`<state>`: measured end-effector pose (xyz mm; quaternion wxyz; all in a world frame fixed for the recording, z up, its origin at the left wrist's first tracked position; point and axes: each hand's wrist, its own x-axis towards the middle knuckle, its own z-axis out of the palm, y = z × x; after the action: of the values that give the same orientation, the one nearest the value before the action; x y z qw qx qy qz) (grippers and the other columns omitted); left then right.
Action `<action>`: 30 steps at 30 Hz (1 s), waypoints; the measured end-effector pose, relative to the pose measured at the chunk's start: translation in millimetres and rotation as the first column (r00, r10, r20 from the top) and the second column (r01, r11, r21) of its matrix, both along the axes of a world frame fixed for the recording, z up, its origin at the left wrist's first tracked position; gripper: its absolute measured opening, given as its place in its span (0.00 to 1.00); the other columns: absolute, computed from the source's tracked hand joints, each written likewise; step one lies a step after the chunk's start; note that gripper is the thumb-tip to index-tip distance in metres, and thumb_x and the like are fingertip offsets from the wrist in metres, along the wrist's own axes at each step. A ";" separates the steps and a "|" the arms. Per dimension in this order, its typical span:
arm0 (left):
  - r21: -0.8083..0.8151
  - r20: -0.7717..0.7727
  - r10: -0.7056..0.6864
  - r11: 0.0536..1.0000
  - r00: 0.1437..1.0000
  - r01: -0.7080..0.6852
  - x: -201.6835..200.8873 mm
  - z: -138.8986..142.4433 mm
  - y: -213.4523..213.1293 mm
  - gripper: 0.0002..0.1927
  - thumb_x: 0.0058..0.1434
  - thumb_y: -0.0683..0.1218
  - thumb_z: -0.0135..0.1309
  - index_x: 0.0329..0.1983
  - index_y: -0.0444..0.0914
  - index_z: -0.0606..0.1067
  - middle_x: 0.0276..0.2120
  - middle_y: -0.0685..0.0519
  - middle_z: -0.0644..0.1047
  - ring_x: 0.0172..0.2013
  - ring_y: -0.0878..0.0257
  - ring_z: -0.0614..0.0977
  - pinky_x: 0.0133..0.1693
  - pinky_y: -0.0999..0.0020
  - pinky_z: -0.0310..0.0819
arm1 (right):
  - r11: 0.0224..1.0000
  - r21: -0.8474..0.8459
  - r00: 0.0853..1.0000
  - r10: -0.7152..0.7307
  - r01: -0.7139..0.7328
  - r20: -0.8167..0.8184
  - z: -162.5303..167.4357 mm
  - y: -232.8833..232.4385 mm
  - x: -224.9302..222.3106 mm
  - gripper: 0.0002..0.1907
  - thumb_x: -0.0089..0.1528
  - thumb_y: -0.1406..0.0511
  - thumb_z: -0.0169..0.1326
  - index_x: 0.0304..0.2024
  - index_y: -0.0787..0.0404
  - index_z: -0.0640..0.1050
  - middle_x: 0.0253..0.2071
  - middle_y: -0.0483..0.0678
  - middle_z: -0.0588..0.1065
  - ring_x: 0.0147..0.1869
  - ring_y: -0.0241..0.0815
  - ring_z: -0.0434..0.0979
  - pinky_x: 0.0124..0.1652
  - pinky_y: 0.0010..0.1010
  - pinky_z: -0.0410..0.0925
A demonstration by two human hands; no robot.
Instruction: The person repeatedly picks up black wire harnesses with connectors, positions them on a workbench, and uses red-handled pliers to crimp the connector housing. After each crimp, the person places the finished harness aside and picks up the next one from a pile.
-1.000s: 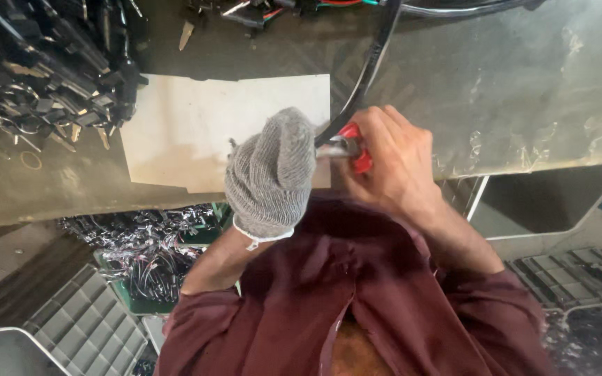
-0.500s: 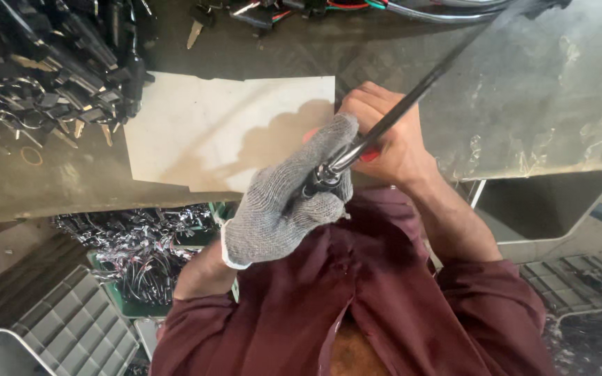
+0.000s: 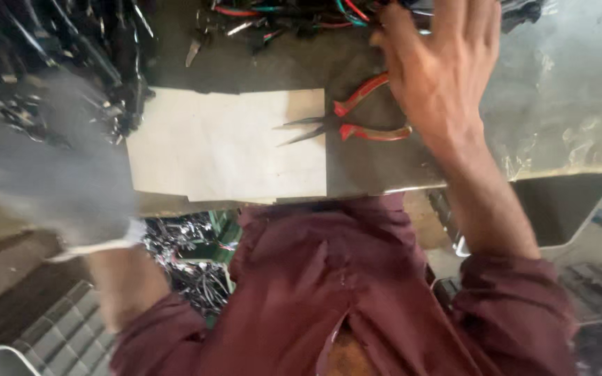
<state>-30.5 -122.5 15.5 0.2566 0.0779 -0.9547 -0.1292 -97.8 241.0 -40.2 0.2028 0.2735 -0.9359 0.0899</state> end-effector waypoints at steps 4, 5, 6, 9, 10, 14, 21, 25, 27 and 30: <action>0.152 -0.100 -0.460 0.870 0.883 0.470 -10.8 -31.6 62.1 0.30 0.70 0.55 0.54 0.68 0.34 0.65 0.57 0.41 0.76 0.58 0.44 0.78 0.60 0.54 0.70 | 0.989 -0.148 0.997 0.002 0.010 0.078 18.3 11.5 -5.5 0.17 0.59 0.74 0.62 0.51 0.57 0.83 0.51 0.48 0.75 0.55 0.51 0.74 0.53 0.43 0.64; 0.178 -0.127 -0.510 0.832 0.851 0.526 -15.0 -34.2 73.6 0.30 0.70 0.56 0.54 0.67 0.34 0.65 0.57 0.41 0.75 0.58 0.43 0.77 0.61 0.53 0.69 | 0.975 -0.224 0.995 0.030 -0.007 0.100 28.6 13.8 0.9 0.14 0.61 0.74 0.63 0.49 0.58 0.85 0.49 0.48 0.76 0.54 0.50 0.75 0.53 0.42 0.64; 0.207 -0.160 -0.567 0.781 0.808 0.589 -19.7 -35.0 83.2 0.31 0.69 0.57 0.54 0.67 0.34 0.66 0.58 0.40 0.75 0.59 0.42 0.77 0.61 0.53 0.69 | 0.954 -0.298 0.991 0.060 -0.023 0.118 39.6 16.7 5.1 0.11 0.64 0.74 0.65 0.48 0.58 0.86 0.47 0.47 0.77 0.53 0.49 0.76 0.53 0.41 0.65; 0.536 -0.197 -0.728 0.481 0.656 0.694 -16.7 -32.6 111.4 0.28 0.69 0.56 0.56 0.63 0.34 0.69 0.55 0.41 0.76 0.55 0.45 0.78 0.57 0.55 0.70 | 0.921 -0.340 0.979 0.204 -0.190 0.006 69.8 12.5 30.1 0.07 0.65 0.71 0.71 0.43 0.57 0.85 0.44 0.47 0.77 0.53 0.48 0.76 0.53 0.38 0.66; 0.661 -0.199 -0.775 0.347 0.601 0.666 -10.8 -32.6 119.8 0.24 0.69 0.54 0.57 0.61 0.35 0.71 0.51 0.43 0.78 0.50 0.50 0.79 0.52 0.60 0.72 | 0.915 -0.318 0.968 0.246 -0.249 -0.048 73.3 6.9 35.0 0.07 0.62 0.69 0.72 0.40 0.58 0.85 0.42 0.48 0.77 0.51 0.49 0.76 0.50 0.39 0.66; 0.942 -0.214 -0.773 -0.003 0.597 0.334 27.1 -46.7 140.7 0.16 0.73 0.48 0.56 0.58 0.36 0.73 0.43 0.51 0.81 0.38 0.65 0.82 0.41 0.71 0.78 | 0.591 -0.804 0.960 0.183 0.065 0.212 57.6 -21.8 57.6 0.16 0.70 0.61 0.62 0.54 0.60 0.73 0.50 0.48 0.74 0.54 0.42 0.74 0.54 0.34 0.69; 0.941 -0.135 -0.664 -0.319 0.736 -0.115 63.9 -92.0 136.1 0.15 0.75 0.48 0.52 0.58 0.35 0.73 0.37 0.54 0.78 0.37 0.68 0.78 0.44 0.69 0.75 | -0.332 -0.753 0.623 0.771 0.569 0.131 25.7 -56.1 94.3 0.14 0.79 0.61 0.51 0.54 0.68 0.73 0.39 0.52 0.77 0.41 0.42 0.76 0.49 0.36 0.72; 0.926 -0.150 -0.639 -0.358 0.754 -0.120 60.2 -104.6 154.6 0.16 0.74 0.51 0.51 0.54 0.35 0.73 0.36 0.53 0.77 0.36 0.65 0.78 0.44 0.66 0.75 | 0.088 -0.967 0.550 0.808 0.237 0.209 46.7 -66.4 107.3 0.06 0.73 0.68 0.49 0.51 0.62 0.70 0.44 0.57 0.78 0.43 0.46 0.81 0.43 0.32 0.76; 0.927 -0.125 -0.617 -0.352 0.777 -0.130 60.8 -98.3 156.2 0.17 0.74 0.53 0.51 0.52 0.35 0.73 0.35 0.52 0.76 0.35 0.64 0.77 0.45 0.64 0.74 | 0.229 -0.971 0.458 0.872 -0.064 0.175 58.6 -56.4 106.7 0.12 0.74 0.69 0.47 0.59 0.66 0.69 0.43 0.54 0.79 0.44 0.46 0.83 0.44 0.32 0.76; 0.914 -0.173 -0.467 -0.404 0.867 -0.035 61.8 -74.8 138.5 0.18 0.73 0.55 0.51 0.49 0.35 0.73 0.34 0.52 0.75 0.34 0.62 0.77 0.45 0.62 0.74 | 0.502 -0.826 0.612 0.746 -0.257 0.263 70.1 -39.8 101.9 0.17 0.66 0.70 0.55 0.57 0.68 0.73 0.30 0.49 0.75 0.29 0.43 0.76 0.30 0.34 0.67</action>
<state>31.4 16.0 -59.3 -0.1031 0.0724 -0.4505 -0.8838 4.0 201.2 29.9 -0.0498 0.4038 -0.7000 0.5869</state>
